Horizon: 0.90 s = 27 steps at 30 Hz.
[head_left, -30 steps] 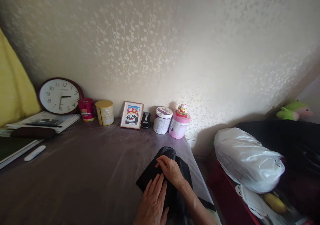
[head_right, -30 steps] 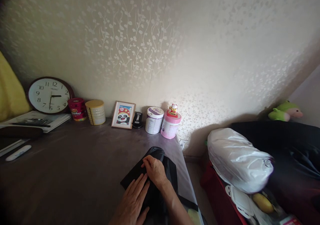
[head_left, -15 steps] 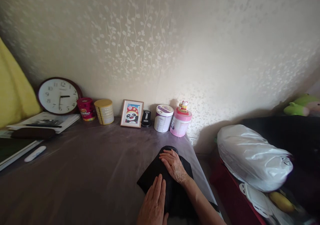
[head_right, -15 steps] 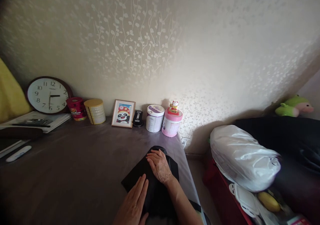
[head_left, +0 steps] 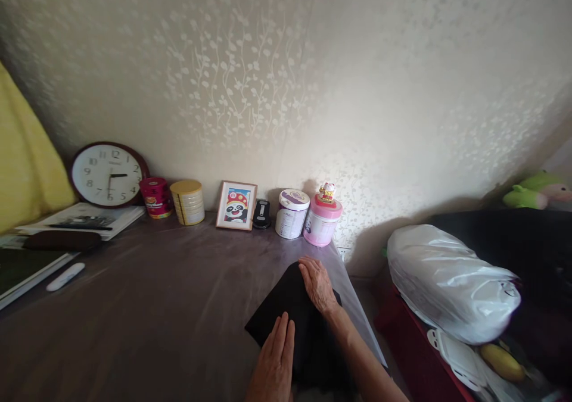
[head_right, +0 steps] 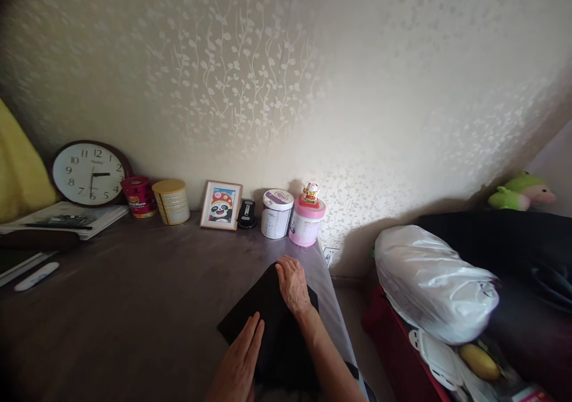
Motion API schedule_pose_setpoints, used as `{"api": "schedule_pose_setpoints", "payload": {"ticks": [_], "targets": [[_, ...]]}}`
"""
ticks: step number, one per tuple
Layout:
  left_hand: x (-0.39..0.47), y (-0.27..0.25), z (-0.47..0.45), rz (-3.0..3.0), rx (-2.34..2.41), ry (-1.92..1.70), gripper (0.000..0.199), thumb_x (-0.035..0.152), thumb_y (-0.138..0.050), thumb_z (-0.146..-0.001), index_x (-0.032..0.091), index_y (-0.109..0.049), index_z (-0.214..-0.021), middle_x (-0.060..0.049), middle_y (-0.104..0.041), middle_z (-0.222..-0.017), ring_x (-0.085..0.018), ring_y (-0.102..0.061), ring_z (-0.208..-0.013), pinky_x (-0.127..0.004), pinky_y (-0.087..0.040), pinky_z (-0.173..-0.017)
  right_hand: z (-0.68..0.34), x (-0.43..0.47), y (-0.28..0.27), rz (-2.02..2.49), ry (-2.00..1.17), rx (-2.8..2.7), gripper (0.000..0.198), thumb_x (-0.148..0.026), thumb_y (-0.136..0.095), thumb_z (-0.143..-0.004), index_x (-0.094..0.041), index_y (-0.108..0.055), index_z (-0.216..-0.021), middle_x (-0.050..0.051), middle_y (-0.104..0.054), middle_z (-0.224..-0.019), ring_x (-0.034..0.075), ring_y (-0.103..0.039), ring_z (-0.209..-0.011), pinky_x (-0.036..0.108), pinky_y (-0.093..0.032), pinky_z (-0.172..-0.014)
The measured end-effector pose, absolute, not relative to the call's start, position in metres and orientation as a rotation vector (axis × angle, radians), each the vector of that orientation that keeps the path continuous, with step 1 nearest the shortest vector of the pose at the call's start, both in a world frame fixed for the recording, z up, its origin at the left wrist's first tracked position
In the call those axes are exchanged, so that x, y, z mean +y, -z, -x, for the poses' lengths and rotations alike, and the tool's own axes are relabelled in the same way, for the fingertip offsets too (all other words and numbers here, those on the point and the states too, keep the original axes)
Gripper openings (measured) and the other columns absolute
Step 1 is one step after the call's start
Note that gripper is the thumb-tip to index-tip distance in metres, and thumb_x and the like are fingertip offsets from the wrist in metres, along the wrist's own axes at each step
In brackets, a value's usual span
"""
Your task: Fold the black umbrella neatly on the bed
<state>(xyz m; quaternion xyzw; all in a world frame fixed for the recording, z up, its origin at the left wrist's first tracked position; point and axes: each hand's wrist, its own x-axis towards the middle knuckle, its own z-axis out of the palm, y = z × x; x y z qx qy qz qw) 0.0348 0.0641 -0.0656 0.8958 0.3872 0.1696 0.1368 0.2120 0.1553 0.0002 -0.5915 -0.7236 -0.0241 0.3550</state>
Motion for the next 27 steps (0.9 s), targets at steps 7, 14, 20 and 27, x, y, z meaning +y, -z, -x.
{"api": "schedule_pose_setpoints", "payload": {"ticks": [7,14,20,27], "targets": [[0.066,0.080,-0.042,-2.543,1.180,-0.537,0.090,-0.007,-0.034,-0.062,0.016,0.003,-0.141,-0.016,-0.011,-0.150,-0.028,-0.016,-0.136,-0.044,-0.031,-0.107,-0.199,0.133,0.012,1.419,-0.042,-2.064,0.030,-0.024,-0.036,-0.093,-0.022,-0.065,-0.102,0.005,-0.066,-0.110,0.021,-0.048,-0.119,0.047,-0.027,-0.106],[0.063,0.081,-0.041,-2.388,1.136,-0.610,0.102,-0.006,-0.039,-0.056,0.023,0.008,-0.141,-0.008,0.002,-0.153,-0.029,-0.011,-0.138,-0.044,-0.030,-0.108,-0.250,0.152,0.023,1.782,0.048,-1.529,0.037,-0.034,-0.036,-0.088,-0.017,-0.062,-0.107,0.011,-0.065,-0.108,0.024,-0.058,-0.105,0.040,-0.042,-0.094],[0.060,0.067,-0.027,-2.189,0.969,-0.788,0.099,-0.005,-0.037,-0.061,0.028,0.010,-0.141,-0.003,0.005,-0.153,-0.026,-0.009,-0.139,-0.046,-0.028,-0.110,-0.294,0.101,0.031,2.039,-0.256,-1.187,0.035,-0.042,-0.036,-0.083,-0.019,-0.061,-0.090,0.008,-0.069,-0.084,0.021,-0.066,-0.079,0.030,-0.049,-0.071],[0.062,0.070,-0.026,-2.144,0.971,-0.815,0.096,-0.005,-0.036,-0.064,0.027,0.010,-0.141,-0.006,0.001,-0.153,-0.024,-0.011,-0.139,-0.045,-0.030,-0.109,-0.280,0.090,0.024,2.088,-0.295,-1.196,0.041,-0.051,-0.034,-0.079,-0.021,-0.061,-0.075,0.008,-0.068,-0.073,0.024,-0.065,-0.073,0.029,-0.044,-0.063]]}}
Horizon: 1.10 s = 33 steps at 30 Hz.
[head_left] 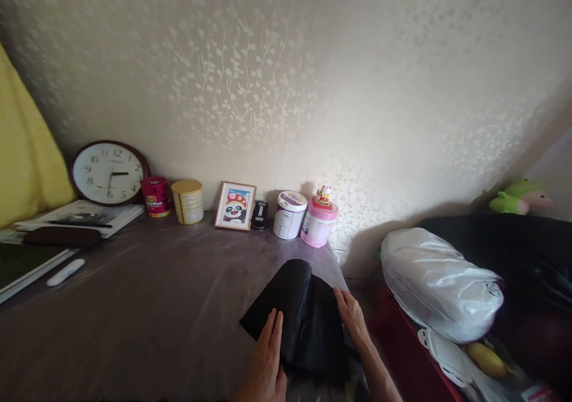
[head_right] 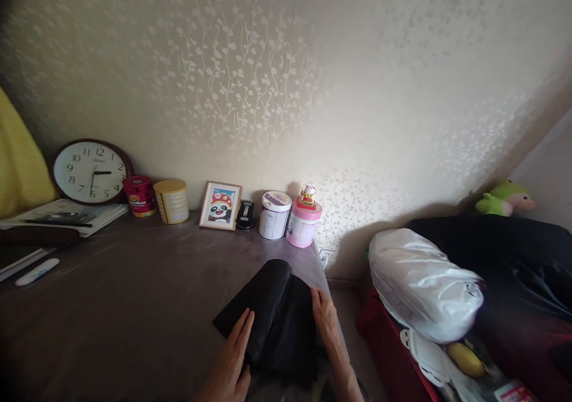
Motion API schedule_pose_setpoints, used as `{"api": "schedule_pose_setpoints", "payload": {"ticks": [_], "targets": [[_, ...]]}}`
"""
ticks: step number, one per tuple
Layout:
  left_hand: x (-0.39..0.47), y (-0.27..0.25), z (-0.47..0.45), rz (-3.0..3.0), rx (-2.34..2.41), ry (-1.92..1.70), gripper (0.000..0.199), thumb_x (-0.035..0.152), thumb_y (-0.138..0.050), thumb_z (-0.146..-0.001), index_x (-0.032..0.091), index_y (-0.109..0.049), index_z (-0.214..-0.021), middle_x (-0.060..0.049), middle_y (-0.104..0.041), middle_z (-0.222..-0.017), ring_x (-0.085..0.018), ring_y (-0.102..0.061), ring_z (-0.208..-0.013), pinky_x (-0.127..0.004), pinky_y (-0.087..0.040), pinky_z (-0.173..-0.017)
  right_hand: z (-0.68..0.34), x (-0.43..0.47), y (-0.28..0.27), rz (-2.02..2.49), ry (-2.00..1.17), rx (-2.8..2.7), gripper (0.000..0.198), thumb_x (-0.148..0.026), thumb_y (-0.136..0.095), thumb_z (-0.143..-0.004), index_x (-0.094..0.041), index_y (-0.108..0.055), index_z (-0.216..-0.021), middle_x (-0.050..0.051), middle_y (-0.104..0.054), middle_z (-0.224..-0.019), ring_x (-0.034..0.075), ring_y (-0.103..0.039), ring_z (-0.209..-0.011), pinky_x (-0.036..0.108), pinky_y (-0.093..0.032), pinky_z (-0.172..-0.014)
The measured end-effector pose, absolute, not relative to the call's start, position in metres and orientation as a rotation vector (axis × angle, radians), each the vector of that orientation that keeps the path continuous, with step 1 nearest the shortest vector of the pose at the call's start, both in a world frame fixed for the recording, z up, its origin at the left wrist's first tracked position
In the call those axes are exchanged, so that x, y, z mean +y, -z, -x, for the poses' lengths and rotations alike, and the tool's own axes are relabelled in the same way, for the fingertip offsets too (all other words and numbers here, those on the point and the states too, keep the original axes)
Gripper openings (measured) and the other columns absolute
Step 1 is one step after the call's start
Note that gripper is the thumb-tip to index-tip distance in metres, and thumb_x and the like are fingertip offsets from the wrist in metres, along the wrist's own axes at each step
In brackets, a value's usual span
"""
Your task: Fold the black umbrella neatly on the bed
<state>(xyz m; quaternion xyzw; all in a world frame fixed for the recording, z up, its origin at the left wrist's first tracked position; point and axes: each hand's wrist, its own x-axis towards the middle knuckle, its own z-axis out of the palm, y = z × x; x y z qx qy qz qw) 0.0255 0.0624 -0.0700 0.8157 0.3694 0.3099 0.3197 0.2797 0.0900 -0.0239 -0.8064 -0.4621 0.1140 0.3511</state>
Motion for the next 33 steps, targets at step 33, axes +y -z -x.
{"api": "schedule_pose_setpoints", "payload": {"ticks": [33], "targets": [[0.054,0.064,-0.031,-2.253,1.116,-0.690,0.099,-0.001,-0.039,-0.062,0.027,0.016,-0.139,-0.010,0.002,-0.153,-0.030,-0.010,-0.138,-0.051,-0.032,-0.105,-0.234,0.097,-0.022,1.549,-0.776,-0.919,0.041,-0.056,-0.060,-0.068,-0.016,-0.061,-0.070,-0.003,-0.054,-0.051,0.012,-0.048,-0.046,0.022,-0.034,-0.042]]}}
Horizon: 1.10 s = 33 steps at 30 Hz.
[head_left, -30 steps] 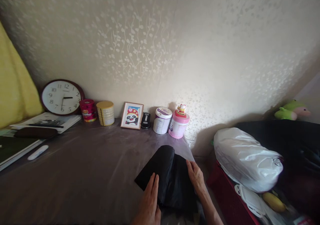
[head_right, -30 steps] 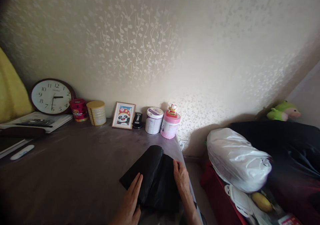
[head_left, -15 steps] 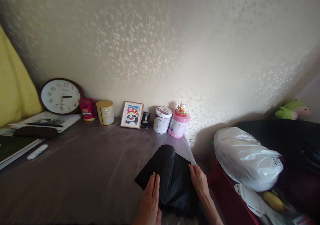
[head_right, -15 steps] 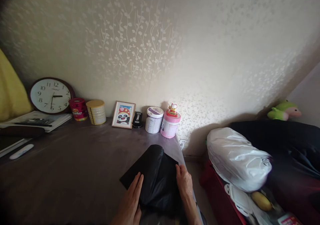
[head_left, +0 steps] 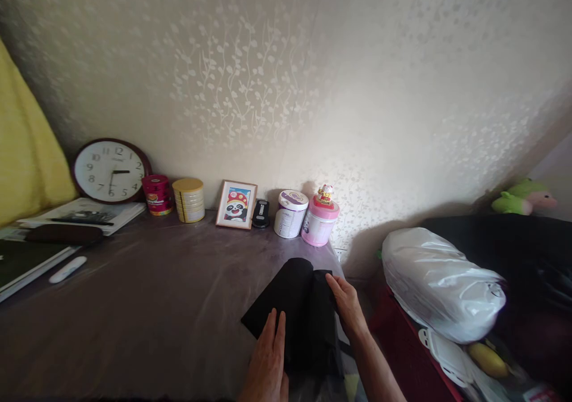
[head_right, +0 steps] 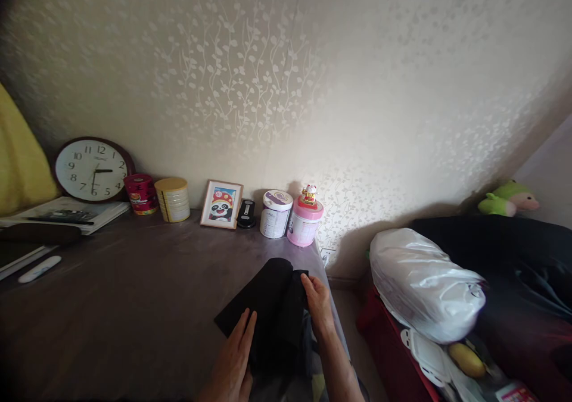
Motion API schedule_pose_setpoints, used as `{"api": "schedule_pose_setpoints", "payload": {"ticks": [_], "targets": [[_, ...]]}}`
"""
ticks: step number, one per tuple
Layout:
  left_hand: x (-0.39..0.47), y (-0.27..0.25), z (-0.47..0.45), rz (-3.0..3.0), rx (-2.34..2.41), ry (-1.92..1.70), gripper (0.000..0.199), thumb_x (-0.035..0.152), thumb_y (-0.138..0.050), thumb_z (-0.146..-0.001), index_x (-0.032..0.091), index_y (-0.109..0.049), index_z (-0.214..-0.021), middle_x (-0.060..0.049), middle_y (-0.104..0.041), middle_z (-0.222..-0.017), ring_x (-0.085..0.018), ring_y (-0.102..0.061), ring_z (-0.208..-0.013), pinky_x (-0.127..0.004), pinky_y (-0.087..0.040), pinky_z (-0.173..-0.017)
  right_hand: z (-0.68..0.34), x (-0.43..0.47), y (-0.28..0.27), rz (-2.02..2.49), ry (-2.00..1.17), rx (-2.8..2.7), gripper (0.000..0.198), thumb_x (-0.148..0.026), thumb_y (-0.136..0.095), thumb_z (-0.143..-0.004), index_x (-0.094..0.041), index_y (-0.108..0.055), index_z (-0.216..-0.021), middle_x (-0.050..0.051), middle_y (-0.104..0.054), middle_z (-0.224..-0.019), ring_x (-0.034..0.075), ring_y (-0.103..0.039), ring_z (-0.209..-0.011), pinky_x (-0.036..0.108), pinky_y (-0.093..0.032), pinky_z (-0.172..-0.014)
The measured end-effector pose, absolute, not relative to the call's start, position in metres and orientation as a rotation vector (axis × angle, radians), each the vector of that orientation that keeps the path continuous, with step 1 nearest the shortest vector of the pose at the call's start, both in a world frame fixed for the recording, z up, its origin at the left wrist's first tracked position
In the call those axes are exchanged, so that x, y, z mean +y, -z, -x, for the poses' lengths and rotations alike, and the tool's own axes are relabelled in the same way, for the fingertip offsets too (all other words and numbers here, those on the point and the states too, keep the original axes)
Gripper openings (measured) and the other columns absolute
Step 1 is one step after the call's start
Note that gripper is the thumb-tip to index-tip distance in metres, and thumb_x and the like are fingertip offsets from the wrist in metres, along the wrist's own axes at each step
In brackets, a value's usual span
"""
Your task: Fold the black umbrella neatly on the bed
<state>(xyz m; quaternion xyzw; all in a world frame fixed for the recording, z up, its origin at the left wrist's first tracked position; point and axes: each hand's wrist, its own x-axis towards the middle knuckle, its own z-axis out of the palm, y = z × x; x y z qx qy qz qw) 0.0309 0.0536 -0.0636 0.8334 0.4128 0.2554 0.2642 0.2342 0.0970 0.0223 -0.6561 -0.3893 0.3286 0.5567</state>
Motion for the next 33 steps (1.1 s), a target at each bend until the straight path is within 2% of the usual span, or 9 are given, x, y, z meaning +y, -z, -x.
{"api": "schedule_pose_setpoints", "payload": {"ticks": [6,10,13,19,23,25,27,30,33], "targets": [[0.060,0.079,-0.031,-2.321,1.109,-0.762,0.102,0.003,-0.046,-0.057,0.019,0.008,-0.142,-0.016,-0.001,-0.152,-0.032,-0.014,-0.137,-0.049,-0.032,-0.106,-0.199,0.128,-0.028,1.468,-0.874,-0.891,0.034,-0.048,-0.060,-0.072,-0.018,-0.060,-0.085,0.001,-0.063,-0.065,0.015,-0.058,-0.054,0.025,-0.046,-0.043],[0.064,0.082,-0.030,-2.347,1.091,-0.746,0.092,0.006,-0.048,-0.058,0.012,-0.009,-0.142,-0.018,-0.012,-0.150,-0.032,-0.018,-0.136,-0.049,-0.032,-0.107,-0.185,0.146,-0.020,1.542,-0.868,-0.889,0.026,-0.041,-0.058,-0.075,-0.018,-0.056,-0.087,0.001,-0.064,-0.071,0.016,-0.062,-0.059,0.025,-0.053,-0.044],[0.063,0.070,-0.030,-2.342,1.132,-0.687,0.087,0.007,-0.048,-0.057,0.010,-0.021,-0.139,-0.018,-0.023,-0.147,-0.033,-0.021,-0.135,-0.049,-0.031,-0.107,-0.180,0.156,-0.013,1.607,-0.888,-0.904,0.019,-0.035,-0.056,-0.077,-0.018,-0.053,-0.086,0.001,-0.064,-0.070,0.014,-0.062,-0.055,0.025,-0.054,-0.044],[0.061,0.053,-0.027,-2.369,1.195,-0.507,0.080,0.007,-0.046,-0.059,0.001,-0.025,-0.136,-0.023,-0.031,-0.143,-0.032,-0.026,-0.134,-0.045,-0.031,-0.108,-0.176,0.165,-0.003,1.659,-0.880,-1.018,0.017,-0.031,-0.053,-0.078,-0.018,-0.048,-0.088,-0.003,-0.064,-0.061,0.014,-0.063,-0.047,0.022,-0.049,-0.040],[0.063,0.047,-0.014,-2.417,1.244,-0.424,0.066,0.013,-0.049,-0.066,0.006,-0.038,-0.130,-0.021,-0.044,-0.135,-0.033,-0.042,-0.124,-0.043,-0.041,-0.099,-0.175,0.164,-0.003,1.666,-0.886,-1.144,0.014,-0.030,-0.052,-0.078,-0.018,-0.049,-0.085,-0.003,-0.064,-0.055,0.013,-0.064,-0.050,0.018,-0.045,-0.041],[0.064,0.036,-0.007,-2.458,1.312,-0.488,0.052,0.021,-0.049,-0.072,0.010,-0.047,-0.123,-0.018,-0.057,-0.121,-0.032,-0.055,-0.110,-0.043,-0.048,-0.090,-0.174,0.161,-0.005,1.671,-0.879,-1.246,0.012,-0.030,-0.049,-0.080,-0.018,-0.050,-0.082,-0.002,-0.066,-0.059,0.013,-0.065,-0.054,0.018,-0.045,-0.043],[0.065,0.025,-0.004,-2.495,1.371,-0.604,0.036,0.026,-0.044,-0.080,0.015,-0.054,-0.112,-0.015,-0.062,-0.111,-0.030,-0.059,-0.104,-0.043,-0.051,-0.085,-0.172,0.157,-0.008,1.668,-0.828,-1.388,0.012,-0.030,-0.046,-0.081,-0.019,-0.051,-0.079,-0.001,-0.068,-0.064,0.013,-0.065,-0.058,0.020,-0.046,-0.048],[0.065,0.017,-0.009,-2.596,1.272,-0.715,0.032,0.024,-0.048,-0.077,0.017,-0.056,-0.107,-0.013,-0.060,-0.114,-0.028,-0.058,-0.105,-0.043,-0.050,-0.087,-0.168,0.149,-0.011,1.611,-0.683,-1.604,0.014,-0.029,-0.044,-0.084,-0.021,-0.055,-0.079,-0.001,-0.070,-0.069,0.013,-0.065,-0.063,0.023,-0.048,-0.059],[0.066,0.024,-0.018,-2.707,1.118,-0.707,0.058,0.017,-0.051,-0.069,0.016,-0.043,-0.126,-0.015,-0.043,-0.138,-0.032,-0.043,-0.123,-0.047,-0.043,-0.098,-0.165,0.138,-0.012,1.540,-0.598,-1.754,0.017,-0.028,-0.042,-0.087,-0.022,-0.058,-0.087,-0.001,-0.071,-0.074,0.013,-0.065,-0.066,0.023,-0.048,-0.064]]}}
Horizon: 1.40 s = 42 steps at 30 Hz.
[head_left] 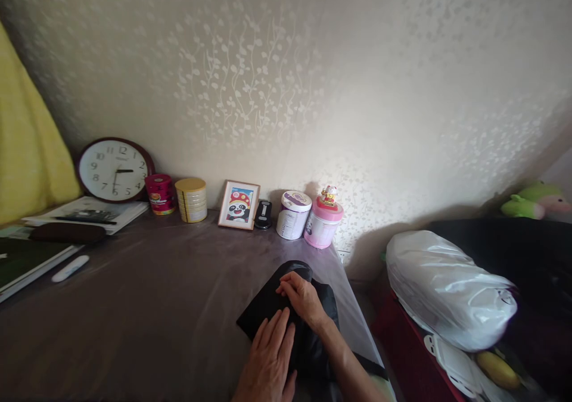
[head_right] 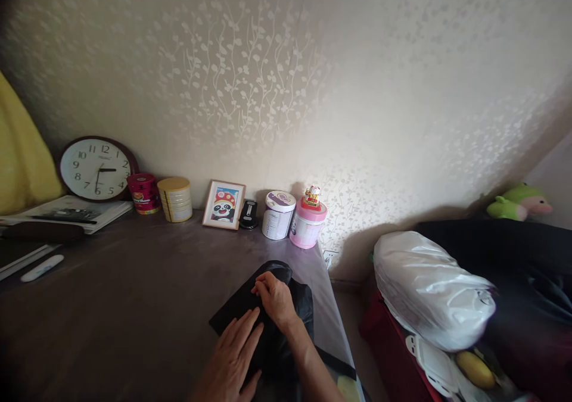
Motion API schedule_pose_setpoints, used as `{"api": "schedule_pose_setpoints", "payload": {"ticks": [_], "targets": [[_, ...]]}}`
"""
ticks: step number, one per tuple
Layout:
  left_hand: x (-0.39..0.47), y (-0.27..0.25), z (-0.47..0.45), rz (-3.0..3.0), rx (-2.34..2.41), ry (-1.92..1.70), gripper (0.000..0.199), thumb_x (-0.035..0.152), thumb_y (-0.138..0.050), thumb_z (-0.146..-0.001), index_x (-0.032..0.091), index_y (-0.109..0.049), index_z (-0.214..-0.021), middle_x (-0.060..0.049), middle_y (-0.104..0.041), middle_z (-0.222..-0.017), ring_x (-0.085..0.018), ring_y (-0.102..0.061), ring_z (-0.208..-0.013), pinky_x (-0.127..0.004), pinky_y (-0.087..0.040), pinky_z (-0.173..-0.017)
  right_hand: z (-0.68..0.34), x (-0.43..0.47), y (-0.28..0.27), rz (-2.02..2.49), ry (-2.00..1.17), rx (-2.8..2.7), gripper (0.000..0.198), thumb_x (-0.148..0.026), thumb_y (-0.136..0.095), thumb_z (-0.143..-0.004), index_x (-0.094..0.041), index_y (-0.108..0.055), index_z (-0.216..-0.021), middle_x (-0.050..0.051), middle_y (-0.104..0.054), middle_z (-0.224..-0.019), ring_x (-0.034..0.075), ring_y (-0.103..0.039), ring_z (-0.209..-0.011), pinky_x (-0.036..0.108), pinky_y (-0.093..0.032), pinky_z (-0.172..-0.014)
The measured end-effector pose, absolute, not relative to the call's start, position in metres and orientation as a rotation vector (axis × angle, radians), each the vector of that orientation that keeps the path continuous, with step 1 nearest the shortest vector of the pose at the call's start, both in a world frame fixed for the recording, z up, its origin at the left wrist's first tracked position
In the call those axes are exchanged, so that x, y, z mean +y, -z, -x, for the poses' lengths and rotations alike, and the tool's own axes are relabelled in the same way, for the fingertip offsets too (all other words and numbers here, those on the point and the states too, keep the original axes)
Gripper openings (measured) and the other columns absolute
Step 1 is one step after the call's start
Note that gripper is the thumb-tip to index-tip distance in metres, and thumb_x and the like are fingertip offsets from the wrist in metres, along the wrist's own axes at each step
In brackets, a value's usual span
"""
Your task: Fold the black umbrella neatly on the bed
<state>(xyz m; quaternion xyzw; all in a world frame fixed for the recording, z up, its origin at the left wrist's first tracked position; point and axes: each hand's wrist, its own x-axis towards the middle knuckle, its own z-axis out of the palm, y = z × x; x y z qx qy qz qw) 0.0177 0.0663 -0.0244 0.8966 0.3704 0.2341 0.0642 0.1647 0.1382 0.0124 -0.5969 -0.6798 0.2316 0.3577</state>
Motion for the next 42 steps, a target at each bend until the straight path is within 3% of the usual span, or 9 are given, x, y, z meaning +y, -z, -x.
{"api": "schedule_pose_setpoints", "payload": {"ticks": [4,8,15,20,24,28,35,39,42], "targets": [[0.068,0.038,-0.023,-2.679,1.106,-0.492,0.085,0.006,-0.048,-0.059,0.016,-0.022,-0.140,-0.017,-0.024,-0.147,-0.033,-0.024,-0.134,-0.051,-0.035,-0.104,-0.164,0.119,-0.014,1.415,-0.489,-1.981,0.022,-0.027,-0.042,-0.090,-0.025,-0.063,-0.097,-0.002,-0.072,-0.083,0.015,-0.063,-0.082,0.026,-0.047,-0.077],[0.069,0.050,-0.023,-2.638,1.139,-0.445,0.085,0.000,-0.043,-0.060,0.014,-0.021,-0.141,-0.017,-0.022,-0.147,-0.032,-0.022,-0.134,-0.047,-0.034,-0.105,-0.169,0.102,-0.011,1.260,-0.378,-2.151,0.025,-0.027,-0.041,-0.092,-0.025,-0.066,-0.099,0.001,-0.071,-0.094,0.017,-0.057,-0.103,0.032,-0.042,-0.093],[0.067,0.065,-0.027,-2.541,1.172,-0.583,0.093,-0.003,-0.036,-0.064,0.021,0.014,-0.138,-0.010,-0.010,-0.150,-0.029,-0.016,-0.136,-0.045,-0.033,-0.106,-0.191,0.131,0.008,1.319,-0.144,-2.153,0.029,-0.026,-0.038,-0.094,-0.025,-0.065,-0.103,0.003,-0.068,-0.108,0.019,-0.050,-0.117,0.046,-0.027,-0.106],[0.065,0.057,-0.028,-2.458,1.186,-0.530,0.091,-0.002,-0.037,-0.061,0.018,0.001,-0.141,-0.008,-0.007,-0.150,-0.029,-0.013,-0.137,-0.045,-0.030,-0.108,-0.204,0.173,0.017,1.398,-0.153,-2.084,0.031,-0.029,-0.036,-0.094,-0.026,-0.067,-0.099,0.003,-0.068,-0.107,0.021,-0.049,-0.118,0.050,-0.023,-0.106],[0.065,0.051,-0.028,-2.432,1.206,-0.471,0.089,-0.002,-0.037,-0.059,0.015,-0.008,-0.141,-0.009,-0.007,-0.150,-0.028,-0.013,-0.137,-0.044,-0.030,-0.108,-0.211,0.190,0.014,1.461,-0.095,-2.006,0.033,-0.030,-0.035,-0.094,-0.021,-0.066,-0.100,0.006,-0.068,-0.108,0.020,-0.053,-0.113,0.043,-0.036,-0.100],[0.065,0.058,-0.028,-2.460,1.195,-0.499,0.087,-0.003,-0.036,-0.062,0.016,-0.005,-0.142,-0.010,-0.008,-0.150,-0.029,-0.013,-0.137,-0.045,-0.031,-0.107,-0.203,0.172,0.003,1.487,0.066,-1.855,0.034,-0.031,-0.035,-0.094,-0.017,-0.063,-0.108,0.011,-0.065,-0.110,0.021,-0.054,-0.112,0.042,-0.039,-0.097],[0.064,0.064,-0.030,-2.506,1.207,-0.541,0.091,-0.006,-0.034,-0.063,0.019,0.004,-0.141,-0.013,-0.008,-0.150,-0.028,-0.012,-0.137,-0.046,-0.030,-0.108,-0.182,0.135,0.010,1.330,-0.068,-2.152,0.031,-0.025,-0.036,-0.094,-0.024,-0.067,-0.099,0.004,-0.069,-0.103,0.019,-0.051,-0.116,0.047,-0.027,-0.106],[0.062,0.049,-0.028,-2.468,1.227,-0.420,0.087,-0.006,-0.034,-0.061,0.013,-0.006,-0.142,-0.014,-0.005,-0.151,-0.027,-0.009,-0.138,-0.043,-0.027,-0.109,-0.206,0.162,0.017,1.498,0.027,-1.878,0.033,-0.029,-0.037,-0.091,-0.019,-0.064,-0.107,0.010,-0.063,-0.117,0.024,-0.051,-0.116,0.047,-0.034,-0.101],[0.060,0.044,-0.026,-2.430,1.230,-0.445,0.087,-0.006,-0.033,-0.063,0.016,-0.003,-0.142,-0.013,-0.003,-0.152,-0.025,-0.010,-0.138,-0.041,-0.029,-0.109,-0.237,0.164,0.019,1.716,-0.022,-1.540,0.037,-0.036,-0.039,-0.086,-0.017,-0.063,-0.107,0.011,-0.064,-0.113,0.024,-0.057,-0.108,0.041,-0.041,-0.096]]}}
